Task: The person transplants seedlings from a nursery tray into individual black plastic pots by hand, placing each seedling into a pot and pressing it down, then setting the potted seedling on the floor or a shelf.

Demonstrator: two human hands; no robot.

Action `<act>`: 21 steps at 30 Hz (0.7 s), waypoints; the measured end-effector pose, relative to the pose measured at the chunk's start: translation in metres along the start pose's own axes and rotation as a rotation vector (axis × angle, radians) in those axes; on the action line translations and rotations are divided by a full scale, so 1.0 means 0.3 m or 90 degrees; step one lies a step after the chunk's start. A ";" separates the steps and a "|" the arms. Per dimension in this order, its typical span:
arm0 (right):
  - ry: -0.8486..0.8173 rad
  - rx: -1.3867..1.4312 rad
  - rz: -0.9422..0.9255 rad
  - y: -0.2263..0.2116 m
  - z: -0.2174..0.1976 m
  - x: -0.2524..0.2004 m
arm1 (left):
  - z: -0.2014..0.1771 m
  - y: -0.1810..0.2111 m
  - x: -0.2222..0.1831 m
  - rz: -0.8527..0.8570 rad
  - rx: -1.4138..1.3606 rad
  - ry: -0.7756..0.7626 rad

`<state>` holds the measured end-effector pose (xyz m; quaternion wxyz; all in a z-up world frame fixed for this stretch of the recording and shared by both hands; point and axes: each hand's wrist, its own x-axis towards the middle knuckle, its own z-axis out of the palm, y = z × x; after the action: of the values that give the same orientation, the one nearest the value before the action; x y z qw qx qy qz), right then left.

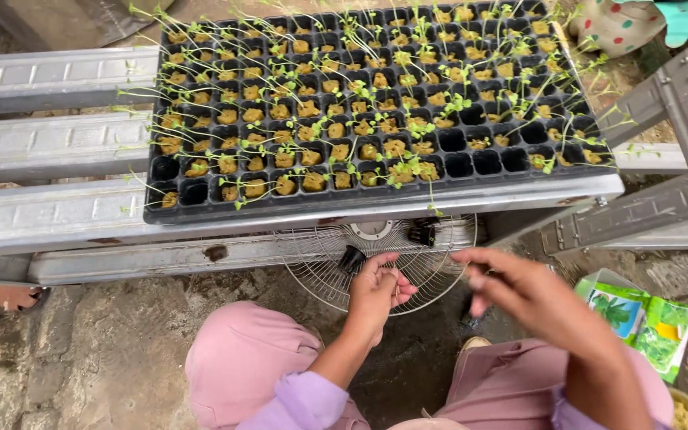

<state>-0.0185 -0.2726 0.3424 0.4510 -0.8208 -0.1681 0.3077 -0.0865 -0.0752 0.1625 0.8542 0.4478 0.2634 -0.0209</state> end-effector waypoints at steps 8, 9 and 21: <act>0.195 0.003 -0.318 -0.267 -0.161 0.018 | 0.083 0.253 -0.279 0.133 0.105 -0.149; 0.196 0.006 -0.320 -0.277 -0.152 0.043 | 0.095 0.293 -0.313 0.134 0.109 -0.149; 0.456 -0.158 -0.475 -0.211 -0.107 0.236 | 0.369 0.713 -0.497 0.509 0.511 0.093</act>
<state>0.0561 -0.2200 0.3837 0.4581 -0.8064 -0.3190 -0.1954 -0.1089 -0.0630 0.4447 0.5380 0.8023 0.1033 0.2369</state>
